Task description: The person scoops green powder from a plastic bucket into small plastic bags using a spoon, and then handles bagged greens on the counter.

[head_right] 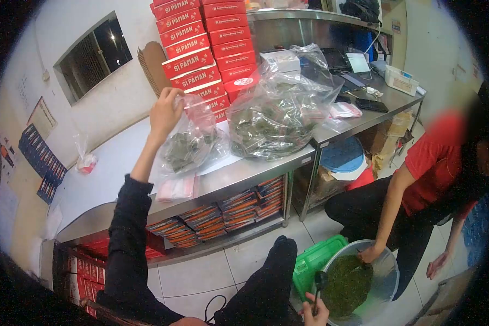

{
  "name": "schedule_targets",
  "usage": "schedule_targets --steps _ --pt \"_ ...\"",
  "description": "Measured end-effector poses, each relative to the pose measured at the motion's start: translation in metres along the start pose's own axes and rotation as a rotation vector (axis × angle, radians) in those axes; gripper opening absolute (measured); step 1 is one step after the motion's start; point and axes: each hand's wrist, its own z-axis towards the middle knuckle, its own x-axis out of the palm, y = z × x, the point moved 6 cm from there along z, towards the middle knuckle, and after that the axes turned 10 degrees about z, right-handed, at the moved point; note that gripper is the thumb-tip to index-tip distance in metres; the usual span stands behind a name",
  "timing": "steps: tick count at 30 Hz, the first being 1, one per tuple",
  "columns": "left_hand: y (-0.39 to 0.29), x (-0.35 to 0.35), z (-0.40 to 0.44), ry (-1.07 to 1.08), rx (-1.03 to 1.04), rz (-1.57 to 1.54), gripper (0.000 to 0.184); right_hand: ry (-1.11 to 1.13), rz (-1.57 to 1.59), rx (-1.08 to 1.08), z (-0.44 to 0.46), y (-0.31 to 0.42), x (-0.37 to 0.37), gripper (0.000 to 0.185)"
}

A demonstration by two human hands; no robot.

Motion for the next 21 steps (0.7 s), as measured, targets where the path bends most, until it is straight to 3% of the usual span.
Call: schedule_targets --steps 2,3,4,5,6,7,8,9,10,11,14,16,18,21 --pt "-0.036 -0.030 -0.025 -0.263 0.076 -0.313 0.021 0.052 -0.073 -0.139 0.002 0.007 0.004 0.025" --pt "-0.061 -0.044 -0.044 -0.272 0.094 -0.528 0.018 0.048 -0.081 -0.127 -0.001 0.009 0.002 0.025" --pt "-0.091 -0.043 -0.072 -0.014 -0.116 -0.900 0.016 0.028 -0.030 -0.075 -0.002 0.010 0.001 0.026" --pt "-0.131 -0.046 -0.104 0.066 -0.038 -1.264 0.017 0.003 0.023 -0.024 -0.003 0.011 0.001 0.027" --pt "-0.176 -0.043 -0.145 0.507 -0.077 -1.524 0.020 -0.015 0.023 -0.019 -0.006 0.022 0.007 0.027" --pt "-0.217 -0.054 -0.176 0.419 0.094 -1.657 0.021 -0.088 0.045 -0.096 -0.011 0.042 0.014 0.026" --pt "-0.260 -0.049 -0.221 0.852 -0.147 -1.957 0.021 -0.167 0.063 -0.176 -0.018 0.054 0.012 0.026" --pt "-0.301 -0.045 -0.261 1.076 -0.339 -2.159 0.019 -0.148 0.204 -0.284 -0.013 0.023 -0.002 0.042" --pt "-0.331 -0.047 -0.288 1.272 -0.517 -2.196 0.017 -0.203 0.261 -0.226 -0.018 0.035 0.000 0.043" --pt "-0.359 -0.047 -0.316 1.391 -0.687 -2.240 0.017 -0.235 0.252 -0.330 -0.022 0.036 -0.008 0.041" --pt "-0.390 -0.069 -0.345 1.233 -0.962 -2.283 0.014 -0.353 0.360 -0.418 -0.033 0.050 -0.027 0.036" --pt "-0.398 -0.078 -0.352 1.197 -1.038 -2.261 0.016 -0.387 0.245 -0.364 -0.035 0.059 -0.031 0.033" --pt "-0.402 -0.083 -0.351 1.211 -1.117 -2.275 0.016 -0.341 -0.090 -0.303 -0.029 0.065 -0.031 0.030" --pt "-0.408 -0.086 -0.350 1.219 -1.099 -2.297 0.020 -0.377 -0.068 -0.341 -0.023 0.057 -0.032 0.024"
